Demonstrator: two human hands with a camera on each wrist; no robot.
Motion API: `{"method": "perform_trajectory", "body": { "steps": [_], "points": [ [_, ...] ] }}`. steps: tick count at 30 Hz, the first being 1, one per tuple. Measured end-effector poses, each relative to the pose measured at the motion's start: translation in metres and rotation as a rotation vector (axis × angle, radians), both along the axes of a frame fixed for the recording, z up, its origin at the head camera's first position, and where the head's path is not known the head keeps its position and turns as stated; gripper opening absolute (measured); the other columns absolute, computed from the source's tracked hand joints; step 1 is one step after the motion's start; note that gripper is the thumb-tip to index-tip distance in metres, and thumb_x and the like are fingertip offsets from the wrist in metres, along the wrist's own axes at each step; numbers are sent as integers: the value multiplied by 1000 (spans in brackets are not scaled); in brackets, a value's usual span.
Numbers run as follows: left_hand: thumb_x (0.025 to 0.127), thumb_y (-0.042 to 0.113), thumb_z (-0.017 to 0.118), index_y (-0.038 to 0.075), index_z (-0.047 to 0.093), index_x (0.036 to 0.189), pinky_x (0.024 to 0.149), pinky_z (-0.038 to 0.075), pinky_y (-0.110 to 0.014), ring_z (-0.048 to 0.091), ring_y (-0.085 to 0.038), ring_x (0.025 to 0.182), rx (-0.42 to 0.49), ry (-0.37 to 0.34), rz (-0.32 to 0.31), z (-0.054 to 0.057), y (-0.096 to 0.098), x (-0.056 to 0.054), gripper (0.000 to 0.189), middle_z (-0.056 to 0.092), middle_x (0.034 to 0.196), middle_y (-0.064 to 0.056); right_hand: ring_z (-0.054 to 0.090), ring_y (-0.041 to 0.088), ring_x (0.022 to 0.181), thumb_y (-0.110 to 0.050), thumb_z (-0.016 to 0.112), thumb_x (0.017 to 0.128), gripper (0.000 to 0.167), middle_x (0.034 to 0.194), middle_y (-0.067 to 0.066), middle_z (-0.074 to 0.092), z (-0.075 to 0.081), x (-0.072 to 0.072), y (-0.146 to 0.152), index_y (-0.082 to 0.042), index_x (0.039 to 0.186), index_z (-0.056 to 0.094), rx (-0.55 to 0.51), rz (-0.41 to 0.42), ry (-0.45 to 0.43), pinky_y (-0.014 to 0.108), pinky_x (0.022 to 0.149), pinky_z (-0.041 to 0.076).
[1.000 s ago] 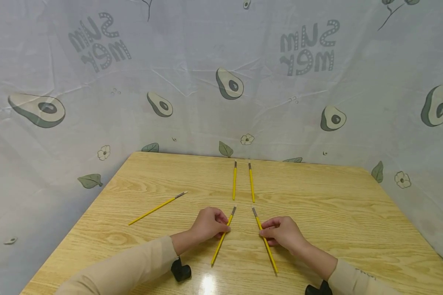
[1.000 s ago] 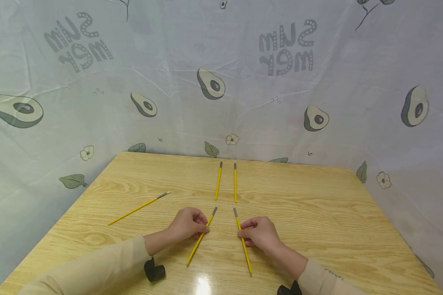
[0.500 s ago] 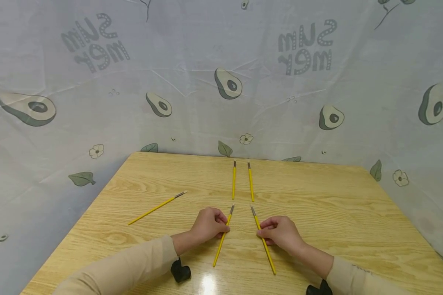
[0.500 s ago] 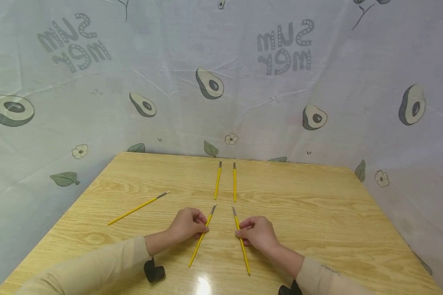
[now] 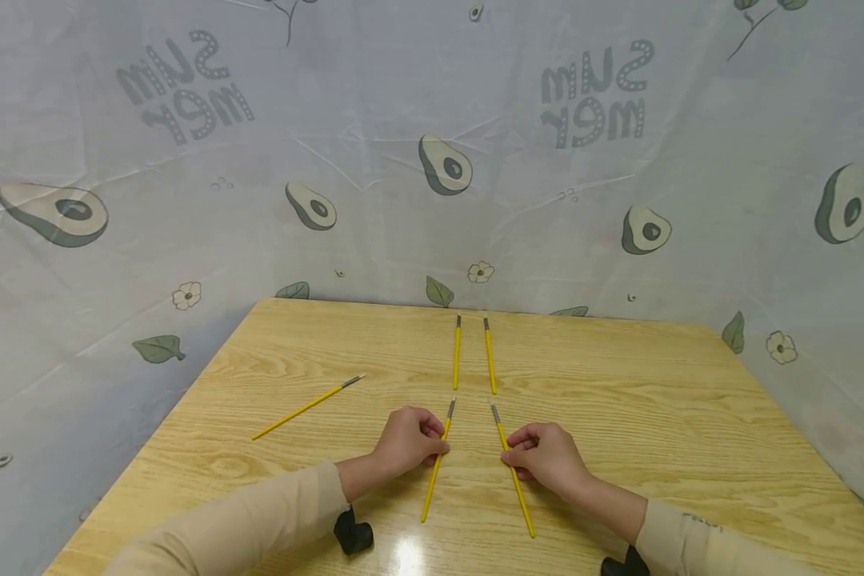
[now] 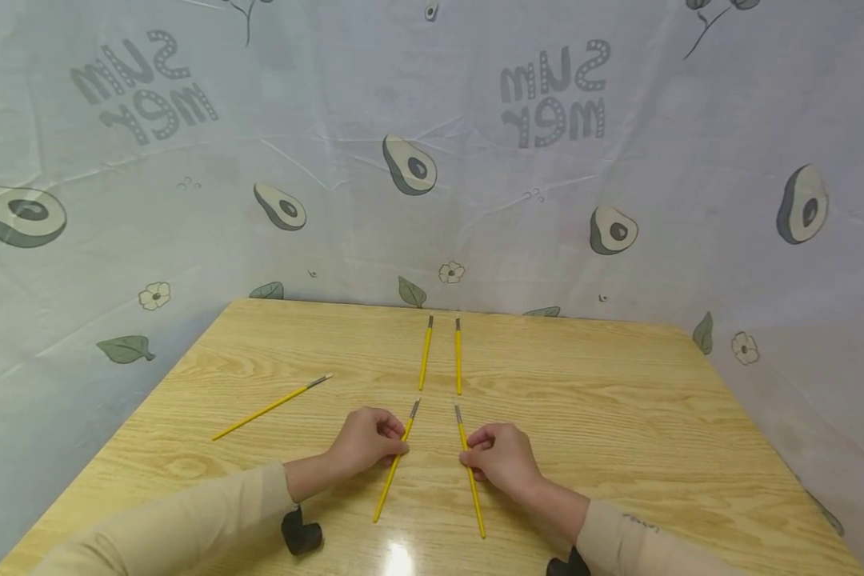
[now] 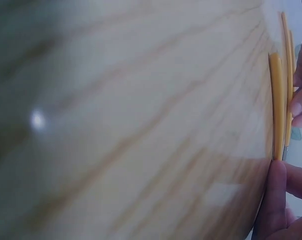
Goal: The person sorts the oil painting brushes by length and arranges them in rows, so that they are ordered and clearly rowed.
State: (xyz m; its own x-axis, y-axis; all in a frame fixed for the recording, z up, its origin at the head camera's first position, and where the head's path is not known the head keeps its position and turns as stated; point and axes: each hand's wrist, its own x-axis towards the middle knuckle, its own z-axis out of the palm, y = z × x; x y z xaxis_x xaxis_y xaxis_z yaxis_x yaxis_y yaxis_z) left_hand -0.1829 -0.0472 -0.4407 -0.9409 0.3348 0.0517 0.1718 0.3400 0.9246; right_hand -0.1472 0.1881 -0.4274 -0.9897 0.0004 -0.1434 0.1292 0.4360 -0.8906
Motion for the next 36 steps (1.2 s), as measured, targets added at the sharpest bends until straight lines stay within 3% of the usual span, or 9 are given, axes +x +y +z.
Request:
{"method": "perform_trajectory", "body": {
  "steps": [22, 36],
  "points": [
    [77, -4, 79, -4, 67, 85, 50, 54, -27, 62, -14, 55, 18, -28, 33, -1, 3, 1, 14, 61, 70, -4, 60, 17, 60, 5, 76, 80, 16, 75, 8, 60, -2, 1, -2, 4, 91, 66, 2, -40, -15, 30, 54, 55],
    [77, -6, 78, -5, 66, 86, 50, 54, -27, 62, -15, 57, 17, -5, 49, 0, 5, 2, 15, 60, 72, -4, 60, 17, 61, 5, 75, 80, 17, 77, 9, 60, 1, 2, -5, 4, 93, 65, 10, -38, -13, 28, 55, 55]
  ]
}}
